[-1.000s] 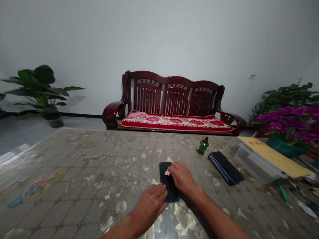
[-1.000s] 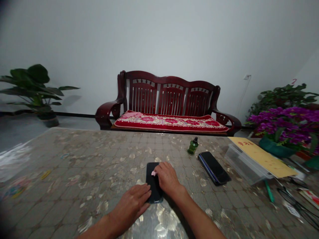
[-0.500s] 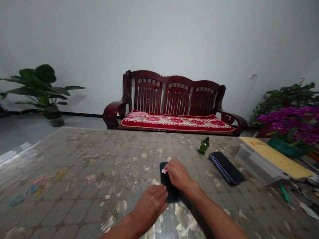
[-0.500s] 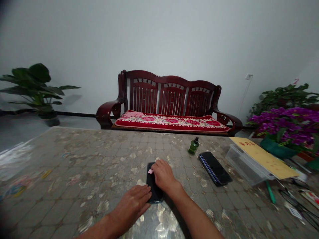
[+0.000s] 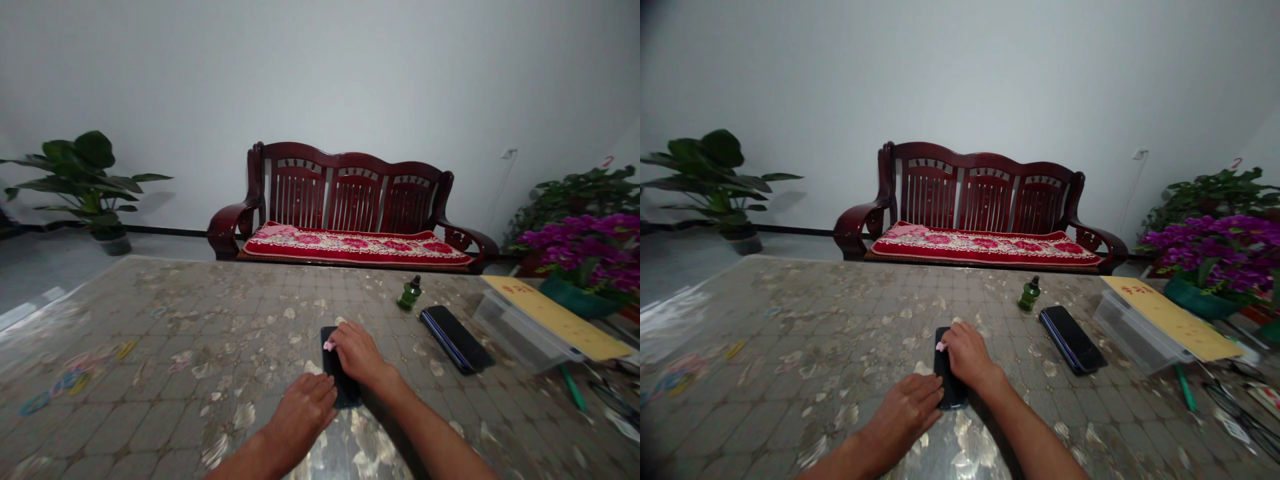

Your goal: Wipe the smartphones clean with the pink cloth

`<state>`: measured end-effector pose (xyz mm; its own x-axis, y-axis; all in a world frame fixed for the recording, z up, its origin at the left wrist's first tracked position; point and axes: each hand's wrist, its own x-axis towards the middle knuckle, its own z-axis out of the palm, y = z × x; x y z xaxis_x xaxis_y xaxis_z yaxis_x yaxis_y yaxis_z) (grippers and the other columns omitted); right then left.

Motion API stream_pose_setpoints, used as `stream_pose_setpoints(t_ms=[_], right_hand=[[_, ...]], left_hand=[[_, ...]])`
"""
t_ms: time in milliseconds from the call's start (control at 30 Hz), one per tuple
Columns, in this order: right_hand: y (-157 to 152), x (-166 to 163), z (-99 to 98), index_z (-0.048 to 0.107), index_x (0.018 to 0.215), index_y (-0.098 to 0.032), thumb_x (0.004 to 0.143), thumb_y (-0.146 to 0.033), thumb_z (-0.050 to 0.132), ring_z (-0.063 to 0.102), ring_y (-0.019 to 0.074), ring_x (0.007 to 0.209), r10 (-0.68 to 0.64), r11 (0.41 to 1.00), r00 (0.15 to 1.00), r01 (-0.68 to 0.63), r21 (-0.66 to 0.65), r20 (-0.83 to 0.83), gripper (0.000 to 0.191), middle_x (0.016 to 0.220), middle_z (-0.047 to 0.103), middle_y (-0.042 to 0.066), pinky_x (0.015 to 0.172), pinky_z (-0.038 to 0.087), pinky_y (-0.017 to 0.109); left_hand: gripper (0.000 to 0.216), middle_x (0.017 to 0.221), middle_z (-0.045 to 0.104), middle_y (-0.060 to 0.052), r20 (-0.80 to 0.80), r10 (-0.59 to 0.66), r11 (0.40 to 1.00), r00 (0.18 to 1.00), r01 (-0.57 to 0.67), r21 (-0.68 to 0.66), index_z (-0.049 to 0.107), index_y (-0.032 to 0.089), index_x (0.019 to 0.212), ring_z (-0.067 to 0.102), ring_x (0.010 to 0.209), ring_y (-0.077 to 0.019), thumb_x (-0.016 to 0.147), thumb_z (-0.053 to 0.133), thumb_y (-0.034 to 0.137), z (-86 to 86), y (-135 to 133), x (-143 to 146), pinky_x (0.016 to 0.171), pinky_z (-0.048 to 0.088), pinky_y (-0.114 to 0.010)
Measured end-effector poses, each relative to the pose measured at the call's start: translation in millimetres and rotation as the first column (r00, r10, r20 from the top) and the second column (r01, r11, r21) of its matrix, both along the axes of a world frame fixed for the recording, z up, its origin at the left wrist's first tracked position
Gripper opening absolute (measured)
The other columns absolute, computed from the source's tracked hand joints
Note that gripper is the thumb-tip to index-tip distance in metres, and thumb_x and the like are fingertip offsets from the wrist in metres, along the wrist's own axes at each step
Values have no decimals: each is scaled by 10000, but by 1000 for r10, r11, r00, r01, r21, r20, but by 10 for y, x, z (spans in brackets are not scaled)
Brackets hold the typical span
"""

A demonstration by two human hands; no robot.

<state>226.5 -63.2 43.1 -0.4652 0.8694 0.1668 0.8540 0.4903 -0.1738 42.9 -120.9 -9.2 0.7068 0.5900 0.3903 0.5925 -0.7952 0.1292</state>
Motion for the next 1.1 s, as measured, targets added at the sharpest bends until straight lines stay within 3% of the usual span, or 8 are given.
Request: stream_pose_setpoints(t_ms=[133,367,500,600,733,833,933,1100], right_hand=[[65,15,-13,680,930,-184,931,-103,494,513,193,926,-53,998,998,54,18,-34,203,957,634,62,848,360,305],[-295,226,-59,661,936,-192,806,-50,525,519,191,904,108,994,987,-111,-14,-121,236,907,622,42,815,362,297],[-306,246,-25,669,923,-198,806,-50,524,528,193,899,100,994,989,-104,-24,-112,237,897,625,40,805,358,296],[-287,230,10,665,932,-198,808,-50,531,532,200,908,110,993,990,-112,-24,-87,235,911,633,43,800,355,298],[-314,227,32,654,954,-208,849,-64,524,533,203,947,119,993,989,-121,-10,-92,220,991,646,48,823,357,302],[-328,227,28,656,964,-207,862,-81,539,533,207,961,113,993,991,-114,-16,-73,200,1025,651,51,827,362,304],[-320,219,29,665,974,-206,863,-83,547,535,209,969,113,993,992,-114,-24,-48,203,1050,655,53,834,365,307],[-293,209,95,686,974,-212,854,-73,553,545,206,969,132,991,991,-133,-23,-22,228,1102,662,53,822,368,308]], left_hand=[[122,1117,739,-83,-23,9,1000,1000,-9,-8,670,178,1041,704,1015,-247,929,643,220,19,-12,7,898,568,-391],[86,1088,737,-86,-46,25,998,999,-28,-64,673,183,989,701,988,-249,906,661,198,76,-39,32,881,562,-383],[69,985,753,-59,-64,43,977,997,-56,-207,709,197,936,711,922,-249,900,676,246,271,18,20,855,548,-360],[251,799,752,-42,-128,100,929,987,-139,-344,729,196,803,717,753,-232,965,582,319,515,206,-35,733,543,-321],[128,1032,760,-68,-111,9,952,994,-43,-303,744,206,979,702,984,-259,901,642,198,760,614,-98,896,519,-349],[419,1311,658,-86,-209,-200,953,957,140,-270,682,225,1176,579,1249,-299,785,735,86,801,914,-66,1087,416,-421],[640,1471,524,-91,-274,-251,944,928,174,-279,604,288,1300,477,1352,-338,742,734,3,767,1136,38,1061,444,-467],[614,1542,431,-63,-437,-291,935,851,155,-320,592,359,1290,450,1373,-328,782,723,38,720,1344,240,1026,464,-479]])
